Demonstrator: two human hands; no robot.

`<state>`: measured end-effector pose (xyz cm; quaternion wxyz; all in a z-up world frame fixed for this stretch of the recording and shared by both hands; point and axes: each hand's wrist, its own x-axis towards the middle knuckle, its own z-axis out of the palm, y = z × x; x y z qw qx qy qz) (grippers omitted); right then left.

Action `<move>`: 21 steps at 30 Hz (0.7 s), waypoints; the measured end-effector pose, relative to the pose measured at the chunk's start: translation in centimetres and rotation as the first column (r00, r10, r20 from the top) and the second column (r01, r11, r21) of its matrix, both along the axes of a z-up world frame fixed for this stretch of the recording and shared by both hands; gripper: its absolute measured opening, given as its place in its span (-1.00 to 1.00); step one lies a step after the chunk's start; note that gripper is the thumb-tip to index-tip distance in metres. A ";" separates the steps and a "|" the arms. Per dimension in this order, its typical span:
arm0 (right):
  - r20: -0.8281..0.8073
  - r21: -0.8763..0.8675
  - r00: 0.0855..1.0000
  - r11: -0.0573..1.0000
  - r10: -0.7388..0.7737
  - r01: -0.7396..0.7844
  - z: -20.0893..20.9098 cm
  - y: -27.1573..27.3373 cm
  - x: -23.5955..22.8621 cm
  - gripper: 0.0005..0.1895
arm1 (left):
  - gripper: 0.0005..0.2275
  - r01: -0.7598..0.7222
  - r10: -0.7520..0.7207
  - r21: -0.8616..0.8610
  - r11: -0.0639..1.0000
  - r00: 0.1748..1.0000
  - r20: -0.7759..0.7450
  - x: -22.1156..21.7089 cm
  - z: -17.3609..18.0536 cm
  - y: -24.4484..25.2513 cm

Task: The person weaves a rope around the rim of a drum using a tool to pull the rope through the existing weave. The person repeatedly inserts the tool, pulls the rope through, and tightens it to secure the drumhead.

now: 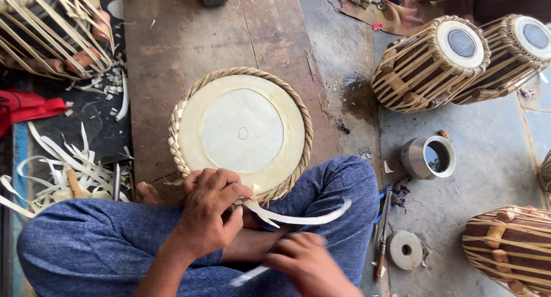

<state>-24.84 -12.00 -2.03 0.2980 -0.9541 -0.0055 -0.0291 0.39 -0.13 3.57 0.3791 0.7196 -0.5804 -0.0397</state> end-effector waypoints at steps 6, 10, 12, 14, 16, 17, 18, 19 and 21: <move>0.051 0.131 0.991 0.982 0.127 -0.133 2.2 3.1 6.1 -0.77 | -0.73 -0.024 0.026 -0.035 0.999 0.998 0.050 -0.1 -0.8 -0.3; 0.376 0.178 0.866 0.943 -0.330 0.282 6.0 0.5 3.6 -0.86 | -0.77 -0.014 0.013 -0.075 0.997 1.000 -0.011 -0.1 -2.0 0.1; 0.247 0.251 0.796 0.830 -0.553 0.498 6.4 -2.5 4.3 -0.95 | -0.79 -0.020 0.019 -0.092 0.996 1.000 -0.014 -0.1 -2.1 0.0; -0.264 0.385 0.755 0.652 -0.600 0.653 5.5 -4.9 5.8 -0.81 | -0.83 -0.021 0.019 -0.112 0.993 1.000 -0.019 -0.2 -2.1 -0.2; -0.553 0.558 0.732 0.476 -0.398 0.680 3.9 -4.8 6.8 -0.68 | -0.87 -0.027 0.024 -0.130 0.991 0.999 -0.028 0.0 -2.0 -0.1; -0.664 0.610 0.705 0.364 -0.249 0.703 3.1 -4.2 6.9 -0.59 | -0.88 -0.022 0.016 -0.142 0.990 0.999 -0.044 -0.1 -2.0 0.1; -0.669 0.694 0.724 0.208 -0.171 0.690 2.3 -3.5 6.9 -0.58 | -0.89 -0.018 0.009 -0.153 0.988 0.998 -0.060 -0.1 -2.0 0.2; -0.657 0.748 0.747 0.042 -0.099 0.663 1.7 -2.8 6.9 -0.56 | -0.91 -0.012 0.000 -0.169 0.986 0.997 -0.072 0.1 -1.9 0.1; -0.623 0.758 0.782 -0.234 0.021 0.609 1.0 -1.8 7.1 -0.52 | -0.87 0.029 -0.045 -0.223 0.974 0.997 -0.064 0.5 -1.7 0.2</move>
